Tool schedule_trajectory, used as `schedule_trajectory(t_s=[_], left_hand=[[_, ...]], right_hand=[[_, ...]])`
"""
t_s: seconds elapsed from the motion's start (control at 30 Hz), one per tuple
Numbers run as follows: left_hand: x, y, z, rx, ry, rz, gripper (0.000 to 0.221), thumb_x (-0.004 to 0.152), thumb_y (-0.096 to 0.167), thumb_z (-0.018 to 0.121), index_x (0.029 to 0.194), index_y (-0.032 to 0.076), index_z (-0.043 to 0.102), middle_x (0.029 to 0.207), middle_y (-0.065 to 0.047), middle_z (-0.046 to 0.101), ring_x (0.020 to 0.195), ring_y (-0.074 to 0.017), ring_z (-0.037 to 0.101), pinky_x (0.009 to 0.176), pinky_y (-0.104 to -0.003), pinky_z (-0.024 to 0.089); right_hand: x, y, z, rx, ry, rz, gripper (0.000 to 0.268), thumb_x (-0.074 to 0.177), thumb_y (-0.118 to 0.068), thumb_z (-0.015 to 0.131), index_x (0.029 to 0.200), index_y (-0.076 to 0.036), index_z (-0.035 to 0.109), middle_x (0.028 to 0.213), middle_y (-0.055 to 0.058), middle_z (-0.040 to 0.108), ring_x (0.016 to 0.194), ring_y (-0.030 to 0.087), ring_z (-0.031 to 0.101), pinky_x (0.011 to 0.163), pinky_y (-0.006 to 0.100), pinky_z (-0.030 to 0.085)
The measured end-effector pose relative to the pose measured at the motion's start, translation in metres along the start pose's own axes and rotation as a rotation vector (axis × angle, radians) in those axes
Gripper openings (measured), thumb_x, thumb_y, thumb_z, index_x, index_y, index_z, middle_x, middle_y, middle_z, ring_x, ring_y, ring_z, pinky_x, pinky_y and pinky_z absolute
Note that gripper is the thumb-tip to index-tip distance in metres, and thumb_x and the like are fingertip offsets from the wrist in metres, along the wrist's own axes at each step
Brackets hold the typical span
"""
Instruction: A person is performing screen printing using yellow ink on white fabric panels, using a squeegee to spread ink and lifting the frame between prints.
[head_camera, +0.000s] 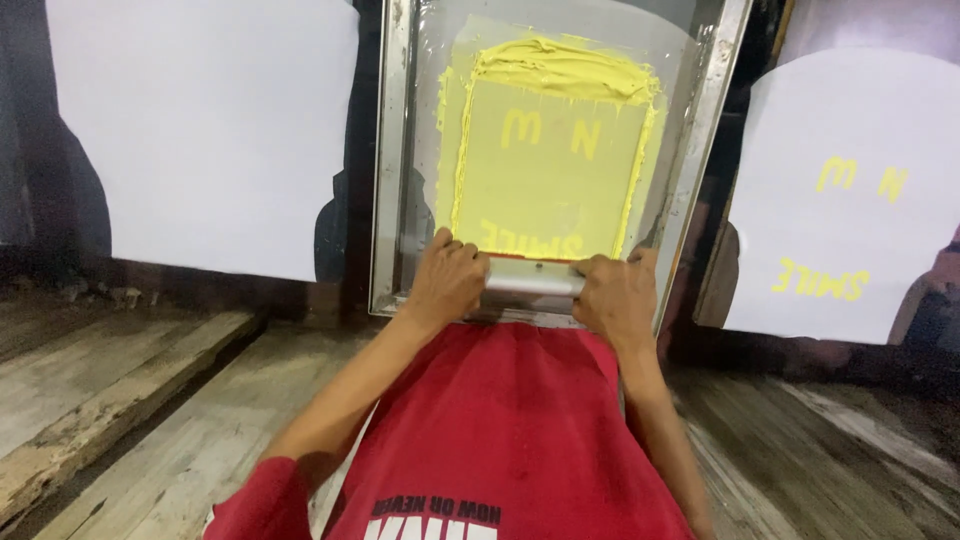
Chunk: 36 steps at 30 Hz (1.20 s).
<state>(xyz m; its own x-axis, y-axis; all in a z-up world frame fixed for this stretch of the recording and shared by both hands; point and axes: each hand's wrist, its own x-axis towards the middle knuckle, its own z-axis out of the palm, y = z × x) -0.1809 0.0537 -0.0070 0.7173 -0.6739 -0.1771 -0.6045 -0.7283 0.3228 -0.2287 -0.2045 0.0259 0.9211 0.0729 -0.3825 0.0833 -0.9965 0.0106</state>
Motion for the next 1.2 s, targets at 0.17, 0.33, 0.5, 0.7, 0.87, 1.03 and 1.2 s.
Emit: schedule_trajectory(t_s=[0.17, 0.33, 0.5, 0.7, 0.87, 1.03, 1.2], left_hand=[[-0.013, 0.001, 0.019, 0.024, -0.002, 0.008, 0.014, 0.065, 0.014, 0.078, 0.078, 0.011, 0.074, 0.068, -0.009, 0.07, 0.065, -0.0274, 0.07, 0.079, -0.041, 0.039], [0.013, -0.003, -0.025, 0.064, -0.066, 0.044, 0.02, 0.062, 0.016, 0.08, 0.081, 0.011, 0.077, 0.07, -0.008, 0.072, 0.068, -0.0261, 0.072, 0.081, -0.04, 0.041], [0.035, -0.018, -0.121, -0.504, 0.321, -0.175, 0.065, 0.087, 0.053, 0.066, 0.138, 0.013, 0.061, 0.115, -0.018, 0.073, 0.107, -0.0339, 0.071, 0.101, -0.048, 0.042], [0.029, -0.106, -0.011, -0.303, 0.519, -0.81, 0.061, 0.103, 0.05, 0.042, 0.142, 0.004, 0.053, 0.116, -0.025, 0.058, 0.103, -0.047, 0.063, 0.089, -0.057, 0.046], [0.047, -0.156, 0.04, -0.697, 0.35, -0.925, 0.048, 0.109, 0.041, 0.037, 0.132, 0.007, 0.064, 0.114, -0.022, 0.069, 0.11, -0.0428, 0.067, 0.093, -0.051, 0.051], [0.053, -0.151, 0.048, -0.641, 0.44, -0.956, 0.047, 0.108, 0.039, 0.041, 0.125, 0.005, 0.07, 0.111, -0.021, 0.073, 0.104, -0.0403, 0.071, 0.088, -0.048, 0.055], [0.044, -0.129, 0.011, -0.649, 0.572, -0.875, 0.042, 0.108, 0.029, 0.044, 0.117, -0.002, 0.072, 0.098, -0.028, 0.072, 0.093, -0.0455, 0.07, 0.082, -0.052, 0.055]], right_hand=[[-0.017, -0.008, -0.012, 0.033, -0.025, -0.017, 0.029, 0.066, -0.021, 0.074, 0.091, -0.034, 0.08, 0.079, -0.004, 0.078, 0.077, 0.022, 0.078, 0.084, 0.04, 0.048], [-0.006, 0.026, 0.025, -0.112, -0.024, -0.09, 0.029, 0.061, -0.025, 0.069, 0.086, -0.038, 0.078, 0.073, -0.009, 0.075, 0.075, 0.02, 0.076, 0.085, 0.041, 0.037], [0.001, 0.068, -0.038, 0.519, -0.215, 0.119, 0.048, 0.075, -0.042, 0.074, 0.105, -0.005, 0.08, 0.103, 0.026, 0.078, 0.102, 0.05, 0.071, 0.088, 0.055, 0.053], [-0.018, 0.071, -0.062, 1.028, 0.112, 0.205, 0.095, 0.063, -0.049, 0.088, 0.136, 0.005, 0.061, 0.118, 0.036, 0.065, 0.118, 0.054, 0.062, 0.097, 0.06, 0.048], [-0.01, 0.078, -0.028, 1.17, 0.108, 0.408, 0.082, 0.07, -0.044, 0.086, 0.136, -0.002, 0.058, 0.129, 0.024, 0.057, 0.128, 0.033, 0.04, 0.098, 0.047, 0.032], [-0.008, 0.075, -0.016, 1.37, 0.207, 0.504, 0.041, 0.069, -0.034, 0.094, 0.102, -0.013, 0.079, 0.085, 0.007, 0.076, 0.083, 0.012, 0.063, 0.062, 0.03, 0.045], [-0.012, 0.05, -0.038, 1.396, 0.289, 0.456, 0.025, 0.074, -0.018, 0.091, 0.088, -0.006, 0.075, 0.078, 0.005, 0.069, 0.081, 0.016, 0.054, 0.071, 0.038, 0.047]])
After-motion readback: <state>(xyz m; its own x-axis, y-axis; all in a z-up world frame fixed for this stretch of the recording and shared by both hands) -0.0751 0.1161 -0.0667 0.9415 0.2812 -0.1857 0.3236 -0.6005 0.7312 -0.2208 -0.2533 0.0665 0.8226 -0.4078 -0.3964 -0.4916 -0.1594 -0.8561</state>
